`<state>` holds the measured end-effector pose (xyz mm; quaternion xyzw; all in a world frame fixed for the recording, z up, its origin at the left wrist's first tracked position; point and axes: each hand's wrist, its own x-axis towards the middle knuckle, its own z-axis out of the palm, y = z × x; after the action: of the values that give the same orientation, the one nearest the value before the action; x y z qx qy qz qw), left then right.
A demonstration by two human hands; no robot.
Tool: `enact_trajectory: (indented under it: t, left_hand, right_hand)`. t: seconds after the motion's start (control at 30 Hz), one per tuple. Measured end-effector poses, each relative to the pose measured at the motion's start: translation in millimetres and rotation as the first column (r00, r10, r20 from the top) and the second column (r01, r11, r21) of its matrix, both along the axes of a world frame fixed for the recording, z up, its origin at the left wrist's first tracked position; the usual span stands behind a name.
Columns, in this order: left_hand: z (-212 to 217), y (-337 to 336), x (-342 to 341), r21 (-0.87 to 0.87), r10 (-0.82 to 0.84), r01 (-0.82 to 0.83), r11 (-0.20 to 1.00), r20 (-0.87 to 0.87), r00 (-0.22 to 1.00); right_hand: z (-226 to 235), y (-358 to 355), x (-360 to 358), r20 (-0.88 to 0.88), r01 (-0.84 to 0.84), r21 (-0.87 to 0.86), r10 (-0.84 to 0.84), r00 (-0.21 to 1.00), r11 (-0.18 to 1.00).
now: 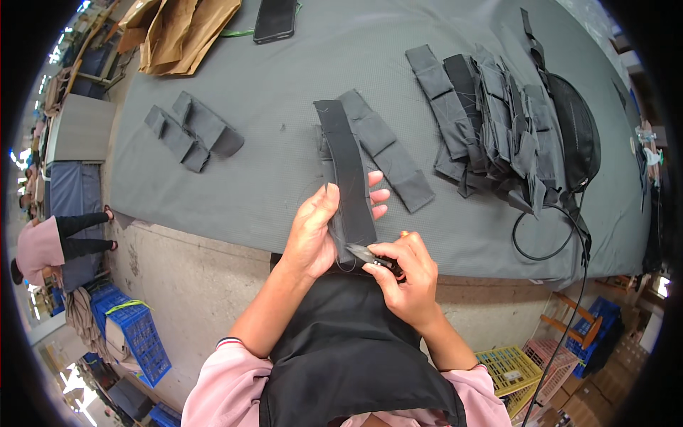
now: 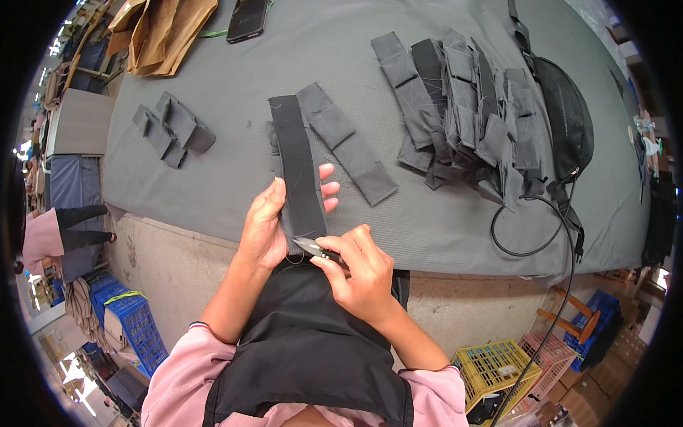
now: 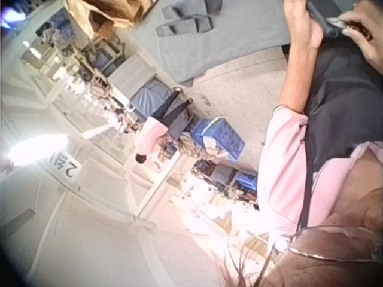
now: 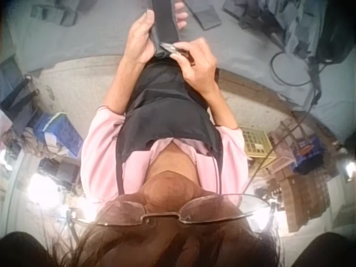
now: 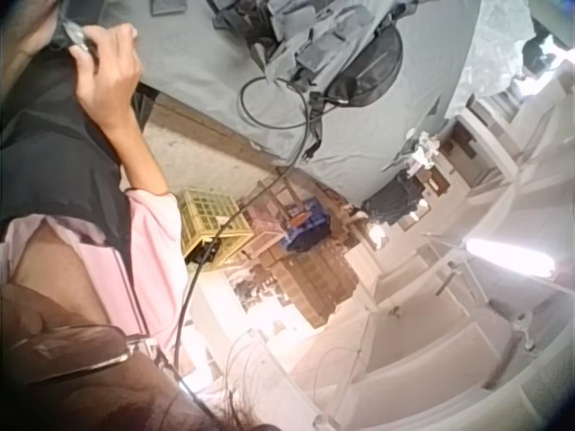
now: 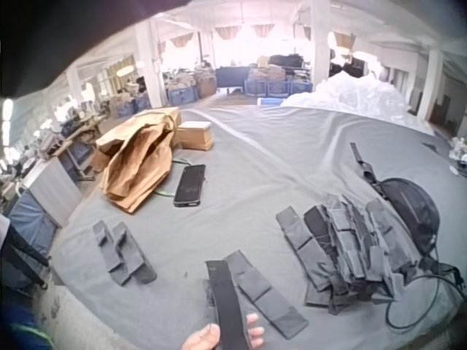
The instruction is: The person uses a small knife to cut threads and trim the edges of gray fabric strips on a work table. They handle the fabric pieces one by one, making precise cuts and placing the finished items into a pile.
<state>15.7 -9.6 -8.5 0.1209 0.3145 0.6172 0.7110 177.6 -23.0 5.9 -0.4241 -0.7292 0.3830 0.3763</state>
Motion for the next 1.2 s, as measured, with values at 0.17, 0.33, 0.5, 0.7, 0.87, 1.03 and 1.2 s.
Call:
enact_trajectory:
  t: [0.17,0.33,0.5,0.7,0.87,1.03,1.2]
  left_hand:
    - [1.3,-4.3,-4.9,0.057,-0.092,0.087,0.995,0.107,0.990]
    - [1.1,-7.3,-2.6,0.073,-0.126,0.117,0.990,0.127,0.984]
    - [1.7,-9.5,-0.1,0.022,-0.118,0.116,0.993,0.135,0.984]
    - [0.1,-10.5,0.2,-0.003,-0.090,0.093,0.996,0.193,0.977]
    - [0.5,-10.9,2.7,-0.010,-0.083,0.085,0.996,0.163,0.983]
    - [3.7,-9.9,1.0,-0.028,-0.073,0.076,0.997,0.115,0.991]
    - [-2.5,-10.9,-3.0,-0.042,-0.068,0.072,0.997,0.095,0.993]
  right_hand:
    - [6.8,5.3,6.7,-0.139,-0.011,-0.197,-0.017,0.990,0.980]
    - [7.7,22.6,0.2,0.032,0.105,-0.034,-0.103,0.994,0.994]
    - [4.7,24.5,-6.6,0.057,0.058,0.027,-0.060,0.997,0.998]
    - [0.8,21.3,-1.2,0.147,0.035,0.282,-0.080,0.986,0.959]
    - [5.2,17.7,2.6,0.106,0.050,0.209,-0.074,0.992,0.977]
    - [8.1,20.2,9.1,0.064,0.012,0.112,-0.019,0.998,0.994]
    - [-2.5,10.7,25.9,0.135,0.183,0.063,-0.190,0.972,0.981]
